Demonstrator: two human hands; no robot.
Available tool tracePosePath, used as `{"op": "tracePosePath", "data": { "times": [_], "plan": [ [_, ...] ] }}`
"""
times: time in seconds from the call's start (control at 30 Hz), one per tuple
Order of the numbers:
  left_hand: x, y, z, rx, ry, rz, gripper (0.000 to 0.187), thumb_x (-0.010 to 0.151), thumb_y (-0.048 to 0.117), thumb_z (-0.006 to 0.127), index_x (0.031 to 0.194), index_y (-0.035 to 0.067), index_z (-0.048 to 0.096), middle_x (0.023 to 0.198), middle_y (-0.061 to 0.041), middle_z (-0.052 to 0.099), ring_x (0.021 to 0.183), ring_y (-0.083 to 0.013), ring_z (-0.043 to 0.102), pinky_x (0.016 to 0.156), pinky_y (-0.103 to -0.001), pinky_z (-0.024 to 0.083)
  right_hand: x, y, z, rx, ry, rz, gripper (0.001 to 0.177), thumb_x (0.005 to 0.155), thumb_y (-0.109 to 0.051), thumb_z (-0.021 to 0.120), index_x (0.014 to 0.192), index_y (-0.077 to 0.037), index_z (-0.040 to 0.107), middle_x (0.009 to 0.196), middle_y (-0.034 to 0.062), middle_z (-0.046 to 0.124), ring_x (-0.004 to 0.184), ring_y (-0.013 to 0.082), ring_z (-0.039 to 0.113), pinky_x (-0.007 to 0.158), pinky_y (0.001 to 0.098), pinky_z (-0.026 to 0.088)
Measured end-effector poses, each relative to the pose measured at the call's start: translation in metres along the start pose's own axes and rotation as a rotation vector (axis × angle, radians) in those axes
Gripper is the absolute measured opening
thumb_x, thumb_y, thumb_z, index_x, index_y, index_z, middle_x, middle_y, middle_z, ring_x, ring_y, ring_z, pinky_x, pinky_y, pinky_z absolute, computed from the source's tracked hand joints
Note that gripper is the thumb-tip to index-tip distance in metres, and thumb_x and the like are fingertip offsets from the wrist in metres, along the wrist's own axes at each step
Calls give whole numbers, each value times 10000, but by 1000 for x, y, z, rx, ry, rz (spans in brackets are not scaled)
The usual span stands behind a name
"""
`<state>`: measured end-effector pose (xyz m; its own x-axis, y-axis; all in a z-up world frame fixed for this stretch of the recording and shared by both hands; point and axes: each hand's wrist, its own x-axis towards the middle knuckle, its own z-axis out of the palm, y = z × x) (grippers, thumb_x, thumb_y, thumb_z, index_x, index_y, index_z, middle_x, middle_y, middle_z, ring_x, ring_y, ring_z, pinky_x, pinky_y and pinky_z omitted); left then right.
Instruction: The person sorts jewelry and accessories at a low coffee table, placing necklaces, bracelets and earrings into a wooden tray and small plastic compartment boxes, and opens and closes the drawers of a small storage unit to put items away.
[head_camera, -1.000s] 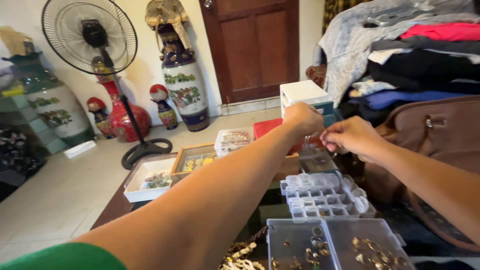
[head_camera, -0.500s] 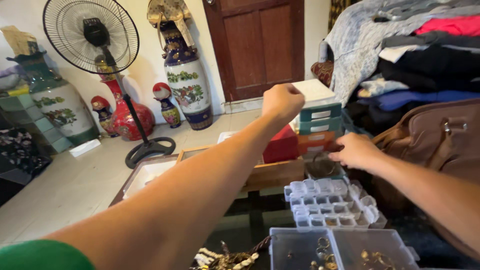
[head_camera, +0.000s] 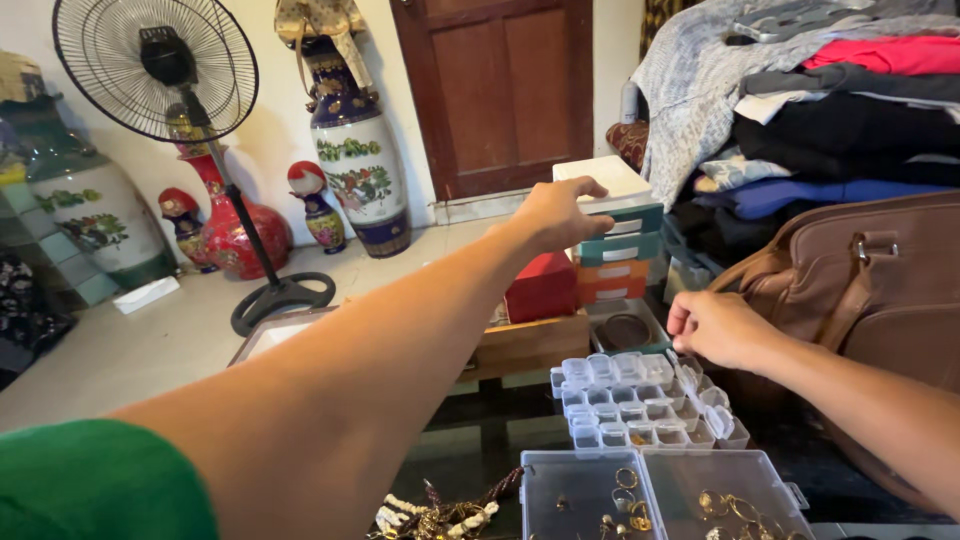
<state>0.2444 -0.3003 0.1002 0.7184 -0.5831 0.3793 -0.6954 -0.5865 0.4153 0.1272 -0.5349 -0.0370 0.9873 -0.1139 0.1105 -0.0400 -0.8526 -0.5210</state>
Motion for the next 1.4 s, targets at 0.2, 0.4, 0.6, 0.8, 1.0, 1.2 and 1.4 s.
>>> {"op": "tracePosePath", "data": {
  "times": [0.2, 0.4, 0.6, 0.8, 1.0, 1.2, 1.4],
  "plan": [
    [16, -7, -1, 42, 8, 60, 467, 738, 326, 847, 1179, 223, 730, 1151, -181, 712, 1094, -323, 686, 948, -395, 536, 9, 1, 12, -17, 65, -84, 132, 800, -90, 768, 918, -72, 713, 771, 102, 785, 739, 219, 772, 711, 363, 585],
    [28, -11, -4, 48, -11, 55, 394, 730, 347, 844, 1084, 192, 767, 1128, -165, 750, 1080, -303, 711, 947, -387, 546, 34, -13, 22, 43, 50, 45, 198, 806, -74, 721, 998, -50, 680, 816, 138, 782, 755, 279, 797, 725, 399, 605],
    [23, -10, -1, 0, 32, 43, 428, 719, 386, 846, 1081, 173, 763, 1111, -174, 739, 1058, -302, 719, 938, -380, 554, 30, -17, 17, 79, -54, 154, 459, 627, -42, 859, 1052, -30, 689, 1031, 147, 733, 961, 283, 730, 818, 412, 571],
    [26, -11, -4, 11, 8, 56, 440, 705, 396, 865, 1062, 158, 765, 1100, -164, 759, 1058, -294, 725, 941, -373, 553, 31, -24, 16, 173, -140, 116, 724, 603, -38, 879, 1286, -104, 646, 1237, 107, 749, 1184, 272, 682, 1000, 389, 521],
    [30, -19, 2, -29, 39, 84, 438, 678, 366, 875, 1048, 163, 760, 1068, -161, 756, 1032, -291, 721, 912, -378, 554, 45, -21, 29, 257, -142, 47, 1138, 564, -82, 981, 1513, -144, 355, 1521, 114, 511, 1409, 244, 457, 1135, 368, 369],
    [32, -23, 8, -38, 69, 98, 455, 678, 396, 867, 1062, 171, 767, 1087, -161, 763, 1047, -288, 731, 938, -364, 561, 64, -15, 44, 226, 27, 143, 803, 643, -272, 920, 1381, -123, 643, 1348, 91, 720, 1252, 249, 646, 1040, 408, 481],
    [34, -22, 10, -28, 61, 62, 437, 701, 430, 840, 1052, 177, 775, 1083, -168, 754, 1043, -303, 720, 926, -373, 558, 89, -3, 56, 149, 172, 53, 866, 588, -312, 981, 1339, -83, 616, 1231, 118, 736, 1096, 249, 683, 906, 386, 518]
  ]
}}
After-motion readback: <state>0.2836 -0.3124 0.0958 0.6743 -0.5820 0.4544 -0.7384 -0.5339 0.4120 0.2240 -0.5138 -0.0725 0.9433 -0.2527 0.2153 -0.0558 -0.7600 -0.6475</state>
